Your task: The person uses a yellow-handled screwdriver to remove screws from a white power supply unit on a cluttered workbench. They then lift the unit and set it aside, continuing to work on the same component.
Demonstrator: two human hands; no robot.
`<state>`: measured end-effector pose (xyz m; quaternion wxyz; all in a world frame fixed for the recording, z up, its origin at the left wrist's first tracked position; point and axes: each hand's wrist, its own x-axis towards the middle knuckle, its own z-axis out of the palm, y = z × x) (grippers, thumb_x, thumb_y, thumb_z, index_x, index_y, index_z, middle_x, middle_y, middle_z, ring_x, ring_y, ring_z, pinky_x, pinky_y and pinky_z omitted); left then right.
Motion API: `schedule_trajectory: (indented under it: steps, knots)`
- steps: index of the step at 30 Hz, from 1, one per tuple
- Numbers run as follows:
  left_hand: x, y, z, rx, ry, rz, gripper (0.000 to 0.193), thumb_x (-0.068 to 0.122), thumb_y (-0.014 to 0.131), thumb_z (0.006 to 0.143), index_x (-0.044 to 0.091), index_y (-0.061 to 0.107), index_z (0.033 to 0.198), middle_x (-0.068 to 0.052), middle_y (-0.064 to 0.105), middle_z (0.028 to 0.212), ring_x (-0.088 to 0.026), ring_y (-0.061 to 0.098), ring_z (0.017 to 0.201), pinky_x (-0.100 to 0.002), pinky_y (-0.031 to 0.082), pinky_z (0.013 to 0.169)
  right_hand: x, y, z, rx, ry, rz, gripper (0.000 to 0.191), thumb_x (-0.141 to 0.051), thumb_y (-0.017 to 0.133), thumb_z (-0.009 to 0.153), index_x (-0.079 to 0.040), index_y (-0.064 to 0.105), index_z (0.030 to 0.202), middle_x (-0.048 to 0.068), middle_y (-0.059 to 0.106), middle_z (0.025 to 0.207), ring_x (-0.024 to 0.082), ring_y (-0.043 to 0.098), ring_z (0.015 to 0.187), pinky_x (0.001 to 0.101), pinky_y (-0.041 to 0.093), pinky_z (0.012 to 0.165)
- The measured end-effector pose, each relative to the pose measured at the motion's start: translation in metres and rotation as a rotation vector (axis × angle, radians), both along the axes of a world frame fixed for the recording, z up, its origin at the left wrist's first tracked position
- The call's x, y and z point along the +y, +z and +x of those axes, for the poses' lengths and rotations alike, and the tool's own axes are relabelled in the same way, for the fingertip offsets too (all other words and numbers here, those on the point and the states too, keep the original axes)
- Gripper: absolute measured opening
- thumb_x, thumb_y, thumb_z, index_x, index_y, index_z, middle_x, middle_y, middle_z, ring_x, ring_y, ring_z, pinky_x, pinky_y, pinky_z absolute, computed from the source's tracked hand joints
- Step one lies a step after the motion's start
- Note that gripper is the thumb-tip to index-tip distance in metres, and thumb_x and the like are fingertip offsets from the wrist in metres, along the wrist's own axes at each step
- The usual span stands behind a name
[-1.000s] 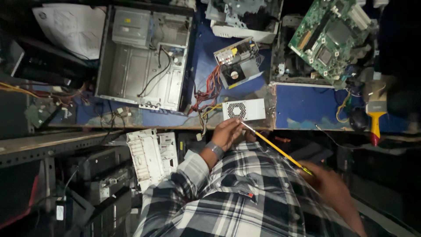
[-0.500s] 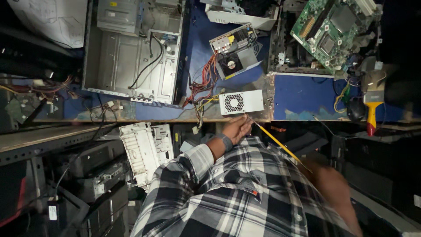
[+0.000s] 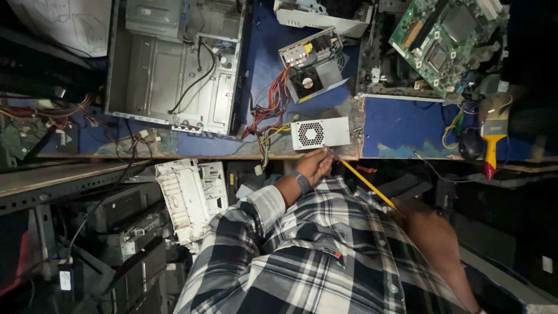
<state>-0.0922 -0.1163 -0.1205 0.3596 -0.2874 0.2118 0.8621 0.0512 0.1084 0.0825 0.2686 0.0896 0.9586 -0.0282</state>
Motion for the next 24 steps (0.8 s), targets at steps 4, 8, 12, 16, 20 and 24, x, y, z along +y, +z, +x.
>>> schedule_trajectory:
  steps: [4,8,12,16,20,24]
  knots:
    - [-0.005,0.004,-0.002,-0.052,-0.006,-0.011,0.016,0.014,0.064,0.1,0.003,0.067,0.111,-0.007,0.072,0.102,-0.014,0.073,0.09,-0.029,0.061,0.083,-0.005,0.003,-0.007,-0.186,-0.002,0.092,0.043,-0.054,0.055,0.095,-0.034,0.065,0.132,0.013,0.077,0.096,0.034,0.076,0.083,0.0463,0.061,0.071]
    - [-0.009,0.008,-0.004,-0.026,-0.011,0.032,0.018,0.015,0.062,0.102,0.0,0.066,0.111,-0.008,0.072,0.1,-0.01,0.067,0.077,-0.028,0.06,0.081,-0.015,0.016,-0.018,-0.129,0.075,0.039,0.036,-0.047,0.053,0.095,-0.029,0.068,0.122,0.009,0.077,0.101,0.034,0.075,0.088,0.0474,0.06,0.074]
    - [-0.012,0.006,-0.006,-0.037,-0.001,0.045,0.014,0.014,0.062,0.104,0.001,0.065,0.108,-0.005,0.071,0.092,-0.008,0.063,0.071,-0.027,0.059,0.081,-0.037,0.041,-0.04,-0.186,0.091,0.073,0.032,-0.044,0.053,0.095,-0.025,0.069,0.116,0.01,0.077,0.095,0.033,0.075,0.087,0.0466,0.06,0.073]
    - [-0.014,0.001,-0.006,0.016,0.002,0.172,0.016,0.015,0.059,0.108,0.0,0.062,0.102,-0.003,0.064,0.08,-0.009,0.06,0.067,-0.026,0.058,0.08,-0.067,0.073,-0.06,-0.165,0.295,0.226,0.027,-0.037,0.049,0.103,-0.022,0.069,0.113,0.007,0.076,0.086,0.028,0.077,0.08,0.0417,0.061,0.067]
    - [-0.017,0.003,-0.008,0.031,0.007,0.245,0.018,0.018,0.058,0.111,0.001,0.06,0.103,-0.002,0.061,0.079,-0.008,0.056,0.063,-0.025,0.058,0.079,-0.086,0.092,-0.087,-0.137,0.351,0.184,0.023,-0.026,0.056,0.095,-0.016,0.067,0.112,0.01,0.074,0.075,0.029,0.076,0.073,0.041,0.06,0.059]
    - [-0.022,0.011,-0.011,-0.01,0.005,0.199,0.02,0.017,0.057,0.107,-0.002,0.063,0.111,-0.005,0.07,0.091,-0.006,0.056,0.059,-0.024,0.058,0.076,-0.1,0.093,-0.105,-0.146,0.445,0.268,0.013,-0.018,0.057,0.092,-0.015,0.068,0.099,0.009,0.074,0.078,0.028,0.076,0.074,0.0395,0.06,0.064]
